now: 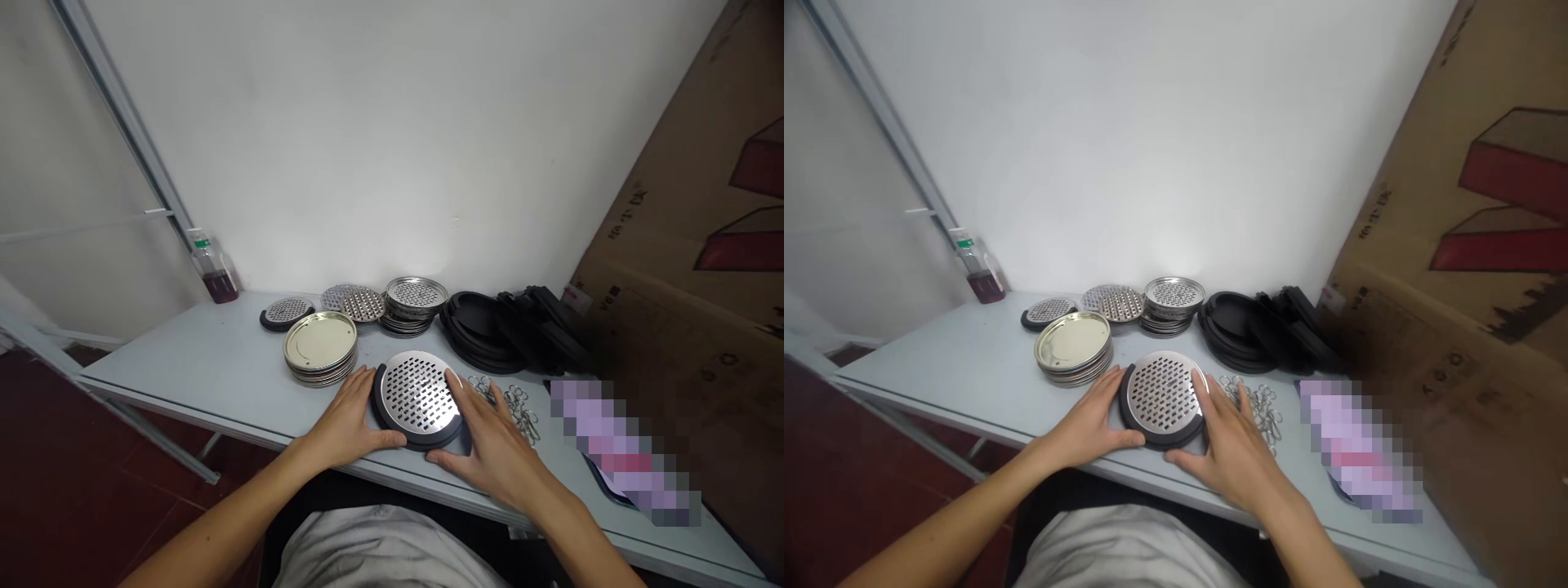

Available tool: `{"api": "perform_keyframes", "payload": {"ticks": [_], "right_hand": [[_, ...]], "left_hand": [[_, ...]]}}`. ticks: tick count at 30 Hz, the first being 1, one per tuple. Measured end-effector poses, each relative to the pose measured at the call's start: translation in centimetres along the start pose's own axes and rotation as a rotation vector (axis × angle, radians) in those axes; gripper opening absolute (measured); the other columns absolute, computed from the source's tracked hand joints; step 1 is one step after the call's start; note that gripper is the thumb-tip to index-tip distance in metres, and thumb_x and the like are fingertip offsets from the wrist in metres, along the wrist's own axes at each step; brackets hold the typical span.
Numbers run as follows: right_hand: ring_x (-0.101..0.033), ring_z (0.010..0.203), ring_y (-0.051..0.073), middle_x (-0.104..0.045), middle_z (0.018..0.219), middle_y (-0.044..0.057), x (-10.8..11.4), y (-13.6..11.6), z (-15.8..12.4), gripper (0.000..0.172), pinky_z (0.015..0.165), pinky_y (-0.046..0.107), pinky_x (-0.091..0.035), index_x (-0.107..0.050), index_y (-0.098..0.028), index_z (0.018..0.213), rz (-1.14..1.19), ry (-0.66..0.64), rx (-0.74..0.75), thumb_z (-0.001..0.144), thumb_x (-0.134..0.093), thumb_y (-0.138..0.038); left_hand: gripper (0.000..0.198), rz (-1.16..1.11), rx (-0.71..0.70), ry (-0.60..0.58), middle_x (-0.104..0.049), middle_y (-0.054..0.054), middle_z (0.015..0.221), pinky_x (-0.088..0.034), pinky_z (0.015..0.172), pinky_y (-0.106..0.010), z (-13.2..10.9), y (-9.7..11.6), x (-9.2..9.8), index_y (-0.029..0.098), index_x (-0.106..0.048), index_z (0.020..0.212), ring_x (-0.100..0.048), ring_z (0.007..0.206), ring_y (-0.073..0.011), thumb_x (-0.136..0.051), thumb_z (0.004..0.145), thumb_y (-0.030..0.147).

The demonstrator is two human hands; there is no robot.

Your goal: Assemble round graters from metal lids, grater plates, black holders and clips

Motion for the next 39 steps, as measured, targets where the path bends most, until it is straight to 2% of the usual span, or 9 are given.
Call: {"api": "perform_keyframes", "payload": {"ticks": [5, 9, 13, 18, 25, 35, 39], "right_hand": [[-0.030, 0.147, 0.035, -0.034, 0.159, 0.014, 0.1, -0.1, 0.0, 0.114, 0.119, 0.066, -0.007, 0.005, -0.030, 0.158, 0.003, 0.017, -0.009, 0.077, -0.071, -0.057], [-0.028, 0.147, 0.035, -0.029, 0.161, 0.012, 0.2, -0.1, -0.1, 0.109, 0.119, 0.066, -0.008, 0.000, -0.034, 0.158, 0.004, 0.017, -0.021, 0.078, -0.070, -0.056], [-0.031, 0.146, 0.035, -0.032, 0.159, 0.012, 0.1, -0.1, -0.1, 0.102, 0.119, 0.066, -0.008, -0.009, -0.035, 0.157, -0.006, 0.012, -0.028, 0.079, -0.070, -0.057], [-0.033, 0.145, 0.034, -0.036, 0.156, 0.013, -0.2, 0.0, -0.1, 0.097, 0.120, 0.064, -0.009, -0.015, -0.031, 0.157, -0.003, 0.010, -0.027, 0.080, -0.066, -0.062], [-0.039, 0.141, 0.034, -0.045, 0.151, 0.014, -0.5, 0.3, -0.1, 0.090, 0.119, 0.067, -0.009, -0.024, -0.030, 0.156, -0.046, 0.003, -0.016, 0.082, -0.061, -0.066], [-0.038, 0.142, 0.035, -0.044, 0.152, 0.014, -0.4, 0.2, -0.1, 0.090, 0.117, 0.065, -0.018, -0.026, -0.031, 0.156, -0.066, -0.014, -0.026, 0.080, -0.062, -0.067], [-0.041, 0.140, 0.034, -0.045, 0.151, 0.013, -0.4, 0.2, -0.2, 0.087, 0.119, 0.063, -0.019, -0.031, -0.030, 0.154, -0.060, 0.006, -0.028, 0.081, -0.063, -0.065]], "left_hand": [[0.125, 0.033, 0.015, -0.016, -0.024, -0.022, 0.161, -0.017, 0.120, -0.061, -0.1, 0.3, -0.3, 0.017, -0.025, 0.156, -0.017, 0.149, -0.0430, -0.088, 0.056, 0.057], [0.121, 0.063, -0.053, -0.031, -0.022, -0.017, 0.163, -0.015, 0.120, -0.061, -0.2, 0.8, -0.4, 0.024, -0.018, 0.158, -0.012, 0.151, -0.0408, -0.086, 0.062, 0.055], [0.106, 0.129, -0.071, -0.069, -0.024, -0.014, 0.163, -0.016, 0.120, -0.062, -0.2, 1.3, -0.4, 0.030, -0.030, 0.154, -0.013, 0.151, -0.0399, -0.084, 0.066, 0.054], [0.096, 0.169, -0.039, -0.071, -0.029, -0.015, 0.160, -0.021, 0.120, -0.060, -0.2, 1.5, -0.4, 0.029, -0.044, 0.148, -0.025, 0.148, -0.0383, -0.086, 0.064, 0.051], [0.096, 0.180, 0.005, -0.094, -0.028, -0.013, 0.161, -0.019, 0.121, -0.059, -0.2, 1.4, -0.5, 0.033, -0.043, 0.148, -0.022, 0.150, -0.0372, -0.085, 0.065, 0.055], [0.094, 0.132, 0.031, -0.042, -0.036, -0.012, 0.158, -0.023, 0.120, -0.056, -0.2, 0.9, -0.2, 0.034, -0.051, 0.143, -0.033, 0.145, -0.0360, -0.088, 0.058, 0.053], [0.095, 0.119, 0.051, -0.038, -0.036, -0.011, 0.158, -0.024, 0.120, -0.055, -0.2, 0.7, -0.2, 0.035, -0.052, 0.142, -0.034, 0.144, -0.0357, -0.089, 0.057, 0.054]]}}
Point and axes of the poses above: each hand's wrist, its own z-axis towards the middle knuckle, its own x-axis out of the back of the hand, y = z × x, the point moved 5 cm from there along z, towards the middle knuckle
